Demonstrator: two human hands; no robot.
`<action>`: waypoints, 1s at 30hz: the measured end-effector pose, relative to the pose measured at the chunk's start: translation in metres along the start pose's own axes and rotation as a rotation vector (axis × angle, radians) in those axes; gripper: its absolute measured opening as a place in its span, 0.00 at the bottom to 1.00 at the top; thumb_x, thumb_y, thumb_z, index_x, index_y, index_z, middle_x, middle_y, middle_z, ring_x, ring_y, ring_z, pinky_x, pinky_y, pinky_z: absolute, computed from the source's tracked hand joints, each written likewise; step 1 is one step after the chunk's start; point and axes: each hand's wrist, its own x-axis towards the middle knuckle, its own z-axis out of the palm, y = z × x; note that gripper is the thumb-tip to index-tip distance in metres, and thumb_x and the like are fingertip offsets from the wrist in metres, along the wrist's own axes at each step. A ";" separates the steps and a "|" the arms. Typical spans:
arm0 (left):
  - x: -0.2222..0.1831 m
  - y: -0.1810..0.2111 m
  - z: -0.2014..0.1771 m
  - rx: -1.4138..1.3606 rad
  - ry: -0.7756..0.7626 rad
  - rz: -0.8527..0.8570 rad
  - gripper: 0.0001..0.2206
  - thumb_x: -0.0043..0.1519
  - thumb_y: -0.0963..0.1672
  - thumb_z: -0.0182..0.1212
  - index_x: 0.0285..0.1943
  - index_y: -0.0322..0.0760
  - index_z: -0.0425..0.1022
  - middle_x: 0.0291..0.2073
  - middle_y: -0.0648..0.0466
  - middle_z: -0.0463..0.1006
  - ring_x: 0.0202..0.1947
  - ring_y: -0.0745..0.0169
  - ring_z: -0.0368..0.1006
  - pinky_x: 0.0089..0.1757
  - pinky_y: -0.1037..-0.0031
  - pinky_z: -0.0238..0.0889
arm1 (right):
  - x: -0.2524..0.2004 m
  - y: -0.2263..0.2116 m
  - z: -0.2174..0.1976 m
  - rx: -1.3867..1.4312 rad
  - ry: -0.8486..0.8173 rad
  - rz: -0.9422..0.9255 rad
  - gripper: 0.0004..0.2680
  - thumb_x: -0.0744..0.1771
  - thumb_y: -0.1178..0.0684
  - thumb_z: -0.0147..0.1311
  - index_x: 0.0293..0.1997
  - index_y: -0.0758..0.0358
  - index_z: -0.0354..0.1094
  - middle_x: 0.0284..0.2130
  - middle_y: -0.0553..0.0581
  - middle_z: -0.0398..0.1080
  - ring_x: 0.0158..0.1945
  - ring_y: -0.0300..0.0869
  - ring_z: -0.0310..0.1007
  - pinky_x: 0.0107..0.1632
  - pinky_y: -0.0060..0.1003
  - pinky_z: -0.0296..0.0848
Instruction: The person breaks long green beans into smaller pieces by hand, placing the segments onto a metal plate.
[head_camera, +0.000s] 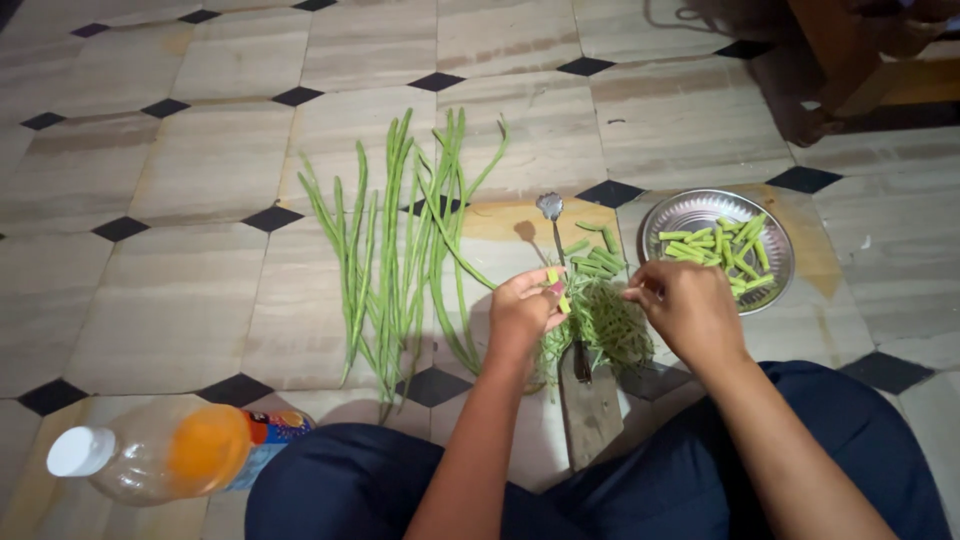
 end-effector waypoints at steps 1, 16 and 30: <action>0.000 -0.001 -0.001 -0.007 0.004 0.011 0.16 0.59 0.38 0.60 0.57 0.32 0.80 0.39 0.50 0.79 0.36 0.66 0.75 0.40 0.74 0.75 | 0.001 0.006 0.006 -0.020 -0.024 -0.014 0.08 0.64 0.52 0.63 0.45 0.53 0.78 0.38 0.60 0.79 0.42 0.52 0.79 0.50 0.43 0.74; -0.054 0.038 0.035 0.730 -0.008 0.395 0.20 0.53 0.36 0.61 0.56 0.43 0.81 0.43 0.45 0.83 0.42 0.48 0.80 0.44 0.64 0.71 | 0.024 0.048 0.084 1.568 -0.666 0.560 0.20 0.71 0.37 0.37 0.53 0.65 0.67 0.38 0.57 0.74 0.38 0.44 0.74 0.44 0.40 0.76; -0.077 0.055 0.047 0.851 -0.040 0.398 0.09 0.52 0.46 0.71 0.41 0.47 0.86 0.34 0.52 0.85 0.35 0.53 0.82 0.40 0.66 0.73 | -0.002 0.021 0.056 1.836 -0.525 0.359 0.35 0.68 0.22 0.25 0.63 0.71 0.63 0.48 0.59 0.72 0.48 0.42 0.71 0.57 0.39 0.66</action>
